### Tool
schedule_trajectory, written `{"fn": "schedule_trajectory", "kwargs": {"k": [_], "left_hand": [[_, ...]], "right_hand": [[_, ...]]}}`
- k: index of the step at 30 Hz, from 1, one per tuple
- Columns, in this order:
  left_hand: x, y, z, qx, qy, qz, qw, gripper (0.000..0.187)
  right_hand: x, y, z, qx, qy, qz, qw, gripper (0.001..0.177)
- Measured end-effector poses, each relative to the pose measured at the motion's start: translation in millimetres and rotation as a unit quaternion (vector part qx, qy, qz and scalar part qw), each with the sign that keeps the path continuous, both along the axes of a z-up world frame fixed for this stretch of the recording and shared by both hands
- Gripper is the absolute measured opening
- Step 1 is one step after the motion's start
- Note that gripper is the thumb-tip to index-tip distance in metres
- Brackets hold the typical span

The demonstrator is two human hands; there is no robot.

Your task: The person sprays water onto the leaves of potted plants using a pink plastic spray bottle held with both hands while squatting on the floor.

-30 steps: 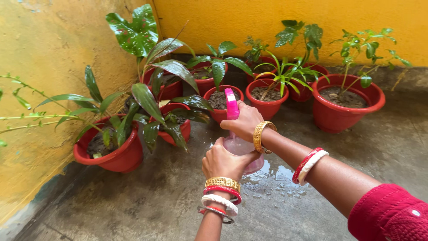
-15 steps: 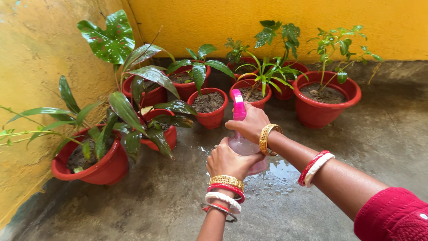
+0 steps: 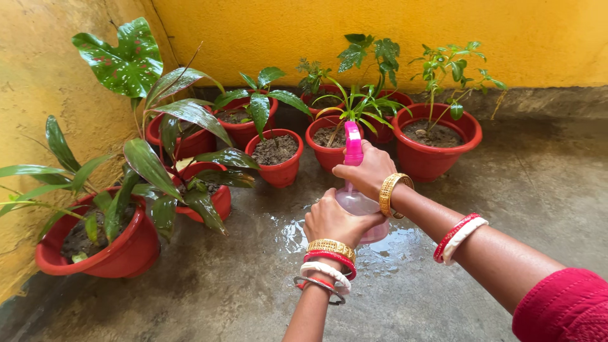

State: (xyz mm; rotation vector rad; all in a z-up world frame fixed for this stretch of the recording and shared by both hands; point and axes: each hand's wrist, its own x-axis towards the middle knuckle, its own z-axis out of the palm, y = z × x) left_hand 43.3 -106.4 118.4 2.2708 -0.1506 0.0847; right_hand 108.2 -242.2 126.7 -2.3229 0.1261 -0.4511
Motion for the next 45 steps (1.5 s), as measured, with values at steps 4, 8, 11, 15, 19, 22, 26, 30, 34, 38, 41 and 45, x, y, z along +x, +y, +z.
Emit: {"fn": "schedule_trajectory", "kwargs": {"k": [4,8,11,15,19,22,26,30,34,38,41,45], "left_hand": [[-1,-7,-2,-0.013,0.005,-0.019,1.000,0.088],[-1,-18,-7,-0.009,0.011,-0.033,0.999,0.093],[2,-27,-14,-0.009,0.010,-0.048,0.999,0.096],[7,-43,-27,-0.041,-0.017,-0.057,0.997,0.110],[10,-65,-32,-0.062,0.001,-0.110,0.992,0.113],[10,-82,-29,-0.070,-0.004,-0.141,0.988,0.110],[12,-97,-25,-0.056,-0.013,-0.167,0.984,0.109],[16,-106,-20,-0.052,-0.007,-0.164,0.985,0.112],[21,-111,-17,-0.063,-0.011,-0.166,0.984,0.109],[26,-119,-12,-0.038,-0.023,-0.179,0.983,0.108],[28,-120,-11,-0.029,-0.021,-0.189,0.981,0.107],[27,-122,-11,-0.024,-0.012,-0.193,0.981,0.110]], "right_hand": [[-4,-7,3,-0.062,0.066,-0.062,0.994,0.051],[-11,-14,5,-0.092,0.077,-0.090,0.989,0.050],[-20,-22,6,-0.082,0.059,-0.095,0.990,0.052],[-31,-34,11,-0.068,0.022,-0.099,0.993,0.057],[-39,-53,17,-0.139,0.009,-0.136,0.981,0.050],[-47,-71,22,-0.149,-0.001,-0.157,0.976,0.048],[-59,-85,29,-0.124,-0.024,-0.163,0.978,0.055],[-57,-90,36,-0.129,-0.012,-0.179,0.975,0.055],[-50,-96,35,-0.151,-0.039,-0.196,0.968,0.046],[-47,-105,35,-0.125,-0.019,-0.225,0.966,0.044],[-46,-108,32,-0.105,-0.022,-0.231,0.967,0.048],[-47,-112,25,-0.076,-0.041,-0.225,0.971,0.051]]}}
